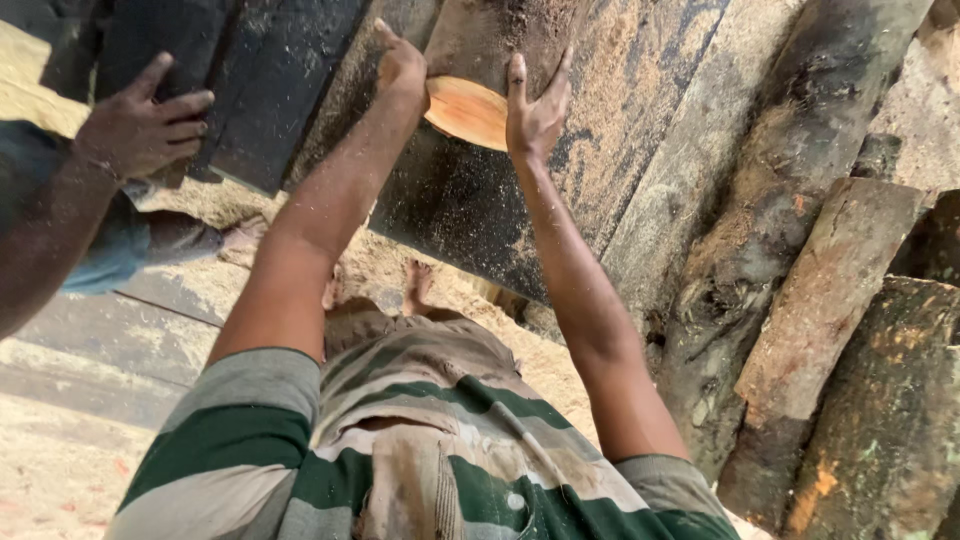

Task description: The person handles large logs and wooden planks, positioning them onto a milling or cutting machine with the help of an assistant and moving cut pieces of wood.

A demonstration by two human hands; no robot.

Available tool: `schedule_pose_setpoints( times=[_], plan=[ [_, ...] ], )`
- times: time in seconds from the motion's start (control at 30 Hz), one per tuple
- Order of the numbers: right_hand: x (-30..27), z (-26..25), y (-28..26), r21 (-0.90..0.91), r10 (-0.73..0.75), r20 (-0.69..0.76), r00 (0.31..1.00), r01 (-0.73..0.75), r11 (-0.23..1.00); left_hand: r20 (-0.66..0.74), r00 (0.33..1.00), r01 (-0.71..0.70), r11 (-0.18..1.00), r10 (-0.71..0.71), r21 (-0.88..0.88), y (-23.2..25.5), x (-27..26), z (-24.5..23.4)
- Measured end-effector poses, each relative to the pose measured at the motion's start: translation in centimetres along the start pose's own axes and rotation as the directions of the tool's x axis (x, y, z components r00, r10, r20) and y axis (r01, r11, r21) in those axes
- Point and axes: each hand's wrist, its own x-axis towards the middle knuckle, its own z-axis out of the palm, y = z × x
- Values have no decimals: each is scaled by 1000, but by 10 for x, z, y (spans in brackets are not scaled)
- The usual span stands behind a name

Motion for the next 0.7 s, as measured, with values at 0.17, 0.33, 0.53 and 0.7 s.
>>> schedule_pose_setpoints(
  times=[0.17,0.33,0.53,0.7],
  plan=[
    [21,-8,-20,68,-66,7,998,66,996,-209,938,-325,908,275,-264,-12,-21,-15],
    [45,0,-18,58,-5,25,1000,3,998,-220,453,-883,469,864,23,-153,-115,-95],
    [93,33,36,-45,-105,-51,993,103,994,195,724,-652,563,662,508,-316,-180,-240],
    [117,37,34,-67,-103,-67,992,99,993,-162,921,-253,861,354,441,-390,-185,-324]
  ],
)
